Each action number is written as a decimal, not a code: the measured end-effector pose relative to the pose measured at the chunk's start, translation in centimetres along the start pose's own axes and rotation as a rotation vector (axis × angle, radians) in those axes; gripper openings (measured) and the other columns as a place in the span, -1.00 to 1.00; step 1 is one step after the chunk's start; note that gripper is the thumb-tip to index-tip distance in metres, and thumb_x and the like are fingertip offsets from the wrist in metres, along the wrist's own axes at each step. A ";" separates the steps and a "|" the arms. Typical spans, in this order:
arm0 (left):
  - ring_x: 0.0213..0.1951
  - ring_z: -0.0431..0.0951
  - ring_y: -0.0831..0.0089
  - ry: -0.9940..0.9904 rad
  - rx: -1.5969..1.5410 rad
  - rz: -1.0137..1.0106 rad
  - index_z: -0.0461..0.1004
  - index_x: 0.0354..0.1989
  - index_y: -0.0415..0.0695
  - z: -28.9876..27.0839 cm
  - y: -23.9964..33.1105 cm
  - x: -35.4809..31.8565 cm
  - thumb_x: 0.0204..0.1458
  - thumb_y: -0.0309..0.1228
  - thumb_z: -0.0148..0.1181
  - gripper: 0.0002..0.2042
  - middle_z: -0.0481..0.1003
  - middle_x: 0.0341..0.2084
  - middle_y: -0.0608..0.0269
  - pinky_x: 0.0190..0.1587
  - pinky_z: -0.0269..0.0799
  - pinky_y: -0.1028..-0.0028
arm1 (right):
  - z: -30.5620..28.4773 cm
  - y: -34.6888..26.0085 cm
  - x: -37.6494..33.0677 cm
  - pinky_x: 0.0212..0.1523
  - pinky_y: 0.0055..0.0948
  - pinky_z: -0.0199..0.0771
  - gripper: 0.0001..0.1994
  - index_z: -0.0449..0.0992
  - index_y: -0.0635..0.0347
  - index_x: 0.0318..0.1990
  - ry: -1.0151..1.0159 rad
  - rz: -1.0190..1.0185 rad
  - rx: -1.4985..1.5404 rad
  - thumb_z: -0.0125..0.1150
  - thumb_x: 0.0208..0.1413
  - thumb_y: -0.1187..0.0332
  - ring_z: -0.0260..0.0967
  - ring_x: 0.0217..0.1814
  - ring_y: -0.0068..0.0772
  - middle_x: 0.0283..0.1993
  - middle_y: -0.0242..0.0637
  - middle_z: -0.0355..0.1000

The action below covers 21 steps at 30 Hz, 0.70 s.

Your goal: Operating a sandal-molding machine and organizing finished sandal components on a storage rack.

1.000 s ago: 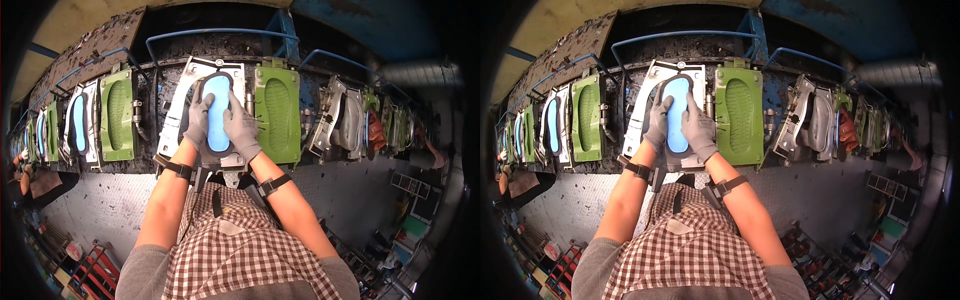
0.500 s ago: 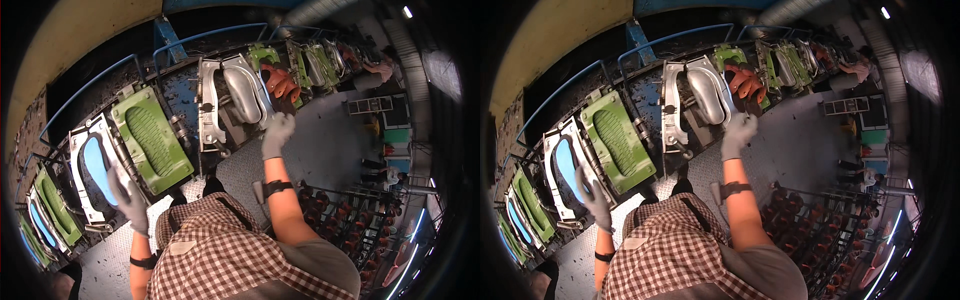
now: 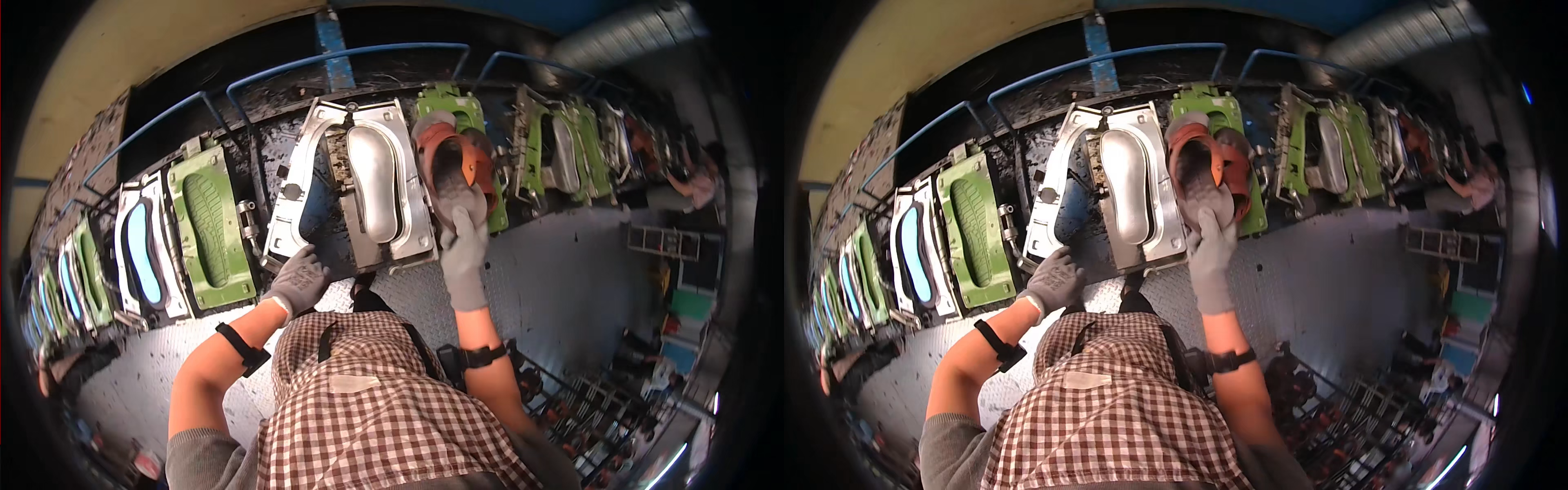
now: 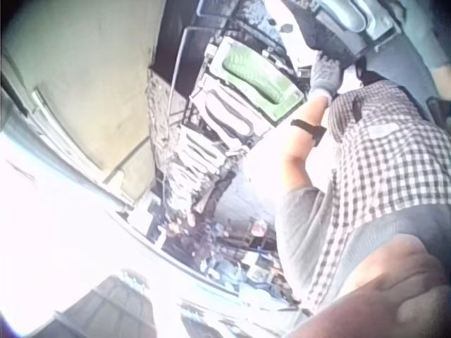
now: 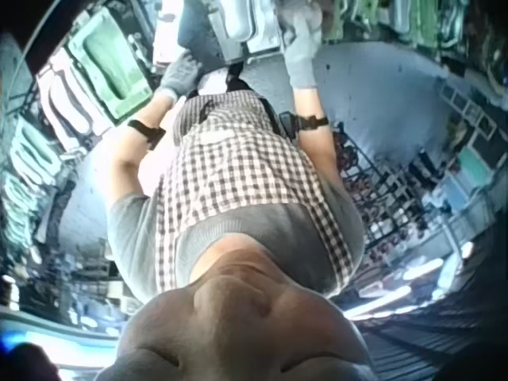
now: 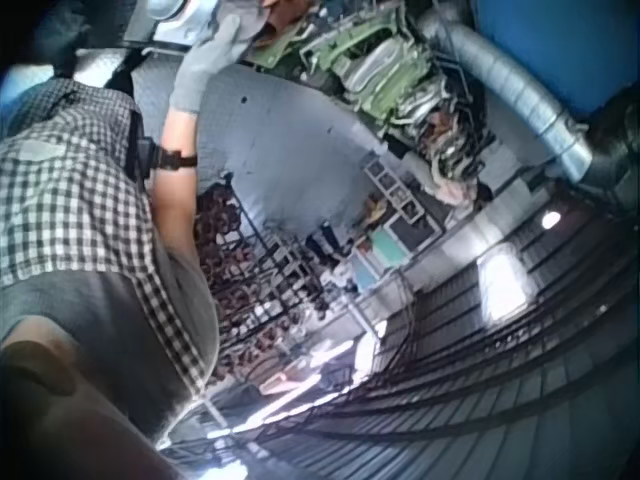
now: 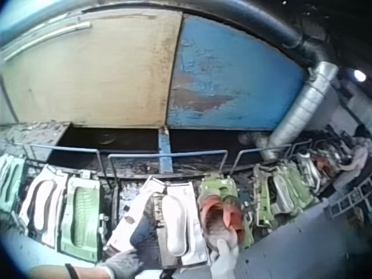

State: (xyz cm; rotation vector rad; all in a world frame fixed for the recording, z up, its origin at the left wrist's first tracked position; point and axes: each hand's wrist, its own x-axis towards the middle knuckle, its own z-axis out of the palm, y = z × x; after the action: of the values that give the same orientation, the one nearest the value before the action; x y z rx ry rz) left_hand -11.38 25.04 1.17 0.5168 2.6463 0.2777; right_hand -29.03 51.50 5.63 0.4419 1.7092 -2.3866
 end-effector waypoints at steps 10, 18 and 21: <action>0.18 0.43 0.28 0.938 -1.449 -0.426 0.30 0.30 -0.36 -1.3 -3.1 17.6 0.35 -0.05 0.07 -0.40 0.44 0.15 -0.01 0.26 0.31 0.39 | 1.7 -4.4 2.0 -0.59 -0.74 0.20 -0.68 0.44 0.24 0.14 -0.260 -0.017 -0.378 0.24 0.28 0.40 0.22 -0.52 -0.78 -0.17 -0.42 0.49; -0.07 0.54 0.56 0.940 -2.159 -0.336 0.39 0.22 -0.23 1.3 0.7 15.1 0.31 -0.12 0.18 -0.53 0.53 -0.03 0.26 0.01 0.50 0.47 | 8.1 -0.7 7.7 -0.19 -0.18 0.53 -0.67 0.60 0.07 0.10 -0.472 -0.772 -0.997 0.33 0.17 0.36 0.54 -0.17 -0.06 -0.19 -0.17 0.53; 0.04 0.49 0.50 0.992 -2.021 -0.418 0.37 0.24 -0.18 1.0 1.8 13.7 0.38 -0.13 0.05 -0.57 0.50 0.01 0.26 0.13 0.46 0.45 | 8.0 0.3 7.1 -0.17 -0.13 0.55 -0.67 0.62 -0.02 0.03 -0.926 -0.750 -1.194 0.33 0.07 0.40 0.56 -0.16 -0.05 -0.19 -0.18 0.54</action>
State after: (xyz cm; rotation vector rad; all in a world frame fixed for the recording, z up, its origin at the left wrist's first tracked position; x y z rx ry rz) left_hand -21.88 32.26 -4.33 -0.9990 1.4633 2.8844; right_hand -36.71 44.08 5.36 -1.3728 2.4131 -0.9403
